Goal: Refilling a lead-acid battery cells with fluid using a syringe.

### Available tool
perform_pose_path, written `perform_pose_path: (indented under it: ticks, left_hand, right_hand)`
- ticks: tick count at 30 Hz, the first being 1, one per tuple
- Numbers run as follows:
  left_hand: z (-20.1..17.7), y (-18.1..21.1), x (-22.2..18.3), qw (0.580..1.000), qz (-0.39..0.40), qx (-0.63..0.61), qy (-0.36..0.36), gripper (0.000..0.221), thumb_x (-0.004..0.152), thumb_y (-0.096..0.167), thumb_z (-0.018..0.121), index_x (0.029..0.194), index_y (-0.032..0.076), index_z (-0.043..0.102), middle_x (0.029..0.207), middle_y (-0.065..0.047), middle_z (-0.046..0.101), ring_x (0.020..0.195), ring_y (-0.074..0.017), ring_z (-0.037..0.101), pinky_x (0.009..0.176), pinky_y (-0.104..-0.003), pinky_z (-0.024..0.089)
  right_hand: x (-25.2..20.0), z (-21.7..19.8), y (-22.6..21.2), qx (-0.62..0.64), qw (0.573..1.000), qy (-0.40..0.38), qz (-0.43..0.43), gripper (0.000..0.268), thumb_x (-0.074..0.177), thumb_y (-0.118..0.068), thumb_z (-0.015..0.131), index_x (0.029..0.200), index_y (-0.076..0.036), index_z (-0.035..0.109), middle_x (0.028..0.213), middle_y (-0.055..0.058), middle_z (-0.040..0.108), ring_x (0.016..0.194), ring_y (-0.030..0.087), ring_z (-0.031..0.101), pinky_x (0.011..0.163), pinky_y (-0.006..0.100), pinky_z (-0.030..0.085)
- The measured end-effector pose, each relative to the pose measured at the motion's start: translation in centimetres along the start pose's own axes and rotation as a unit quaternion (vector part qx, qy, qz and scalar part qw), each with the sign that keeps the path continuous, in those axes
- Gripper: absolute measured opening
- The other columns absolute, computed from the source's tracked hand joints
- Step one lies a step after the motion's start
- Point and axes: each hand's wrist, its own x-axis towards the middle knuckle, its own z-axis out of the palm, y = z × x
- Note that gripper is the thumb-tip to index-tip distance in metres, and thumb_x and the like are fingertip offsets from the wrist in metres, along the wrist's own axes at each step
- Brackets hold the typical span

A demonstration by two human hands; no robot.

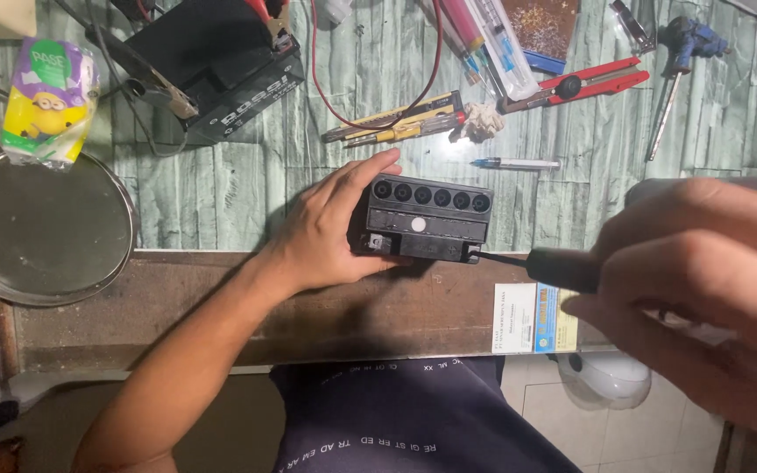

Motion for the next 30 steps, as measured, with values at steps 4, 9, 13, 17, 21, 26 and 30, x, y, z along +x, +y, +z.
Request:
perform_pose_path:
  ticks: [4,9,13,17,21,26,30]
  left_hand:
    - [-0.2,0.3,0.0,1.000,-0.006,0.010,0.000,0.110,0.070,0.035,0.097,0.154,0.005,0.034,0.138,-0.016,0.064,0.129,-0.0324,0.064,0.116,-0.042,0.051]
    - [0.0,0.0,0.0,1.000,-0.014,-0.005,-0.004,0.111,0.068,0.035,0.098,0.154,0.005,0.034,0.137,-0.016,0.062,0.128,-0.0323,0.063,0.115,-0.043,0.050]
    - [-0.4,0.4,0.1,1.000,-0.021,-0.001,-0.007,0.109,0.069,0.033,0.097,0.154,0.006,0.036,0.138,-0.014,0.064,0.128,-0.0319,0.065,0.114,-0.041,0.051]
    - [-0.6,0.6,0.1,1.000,-0.023,0.001,-0.005,0.108,0.069,0.033,0.098,0.154,0.006,0.037,0.137,-0.016,0.063,0.126,-0.0327,0.066,0.111,-0.041,0.053]
    - [-0.4,0.4,0.2,1.000,-0.019,0.006,-0.006,0.107,0.069,0.032,0.098,0.153,0.005,0.038,0.137,-0.017,0.063,0.125,-0.0340,0.065,0.110,-0.042,0.053]
    - [-0.6,0.7,0.1,1.000,-0.017,0.011,0.004,0.105,0.068,0.032,0.098,0.151,0.006,0.040,0.136,-0.017,0.064,0.125,-0.0341,0.066,0.110,-0.041,0.054]
    - [-0.6,0.6,0.2,1.000,-0.021,0.012,-0.001,0.103,0.069,0.032,0.098,0.151,0.006,0.041,0.133,-0.016,0.065,0.123,-0.0334,0.067,0.108,-0.040,0.054]
  right_hand:
    - [-0.2,1.3,1.6,0.056,0.998,0.019,-0.015,0.033,0.073,-0.019,0.089,0.087,-0.019,0.059,0.096,0.004,0.074,0.085,0.012,0.075,0.069,0.026,0.057]
    - [-0.9,3.5,-1.5,0.206,0.962,0.180,0.009,0.061,0.077,-0.016,0.082,0.120,0.005,0.045,0.098,0.012,0.069,0.093,0.019,0.076,0.080,0.032,0.066]
    - [-1.4,7.0,0.3,0.218,0.952,0.214,-0.029,0.029,0.094,-0.009,0.083,0.113,-0.004,0.061,0.101,0.015,0.071,0.098,0.022,0.077,0.087,0.032,0.066]
    - [-0.4,7.2,0.1,0.230,0.940,0.243,-0.061,0.031,0.094,-0.014,0.080,0.112,-0.004,0.056,0.104,0.016,0.071,0.095,0.022,0.077,0.078,0.029,0.065]
    - [0.4,6.9,0.4,0.181,0.950,0.248,-0.053,0.037,0.088,-0.017,0.078,0.109,0.000,0.053,0.097,0.017,0.072,0.092,0.024,0.077,0.075,0.034,0.065]
    - [0.4,7.0,-0.1,0.234,0.940,0.227,-0.104,0.032,0.092,-0.018,0.077,0.108,-0.003,0.054,0.100,0.019,0.071,0.094,0.026,0.077,0.075,0.034,0.067]
    - [-0.1,7.7,0.0,0.217,0.927,0.297,-0.068,0.035,0.097,-0.021,0.074,0.113,-0.002,0.049,0.096,0.016,0.067,0.096,0.026,0.076,0.077,0.034,0.067]
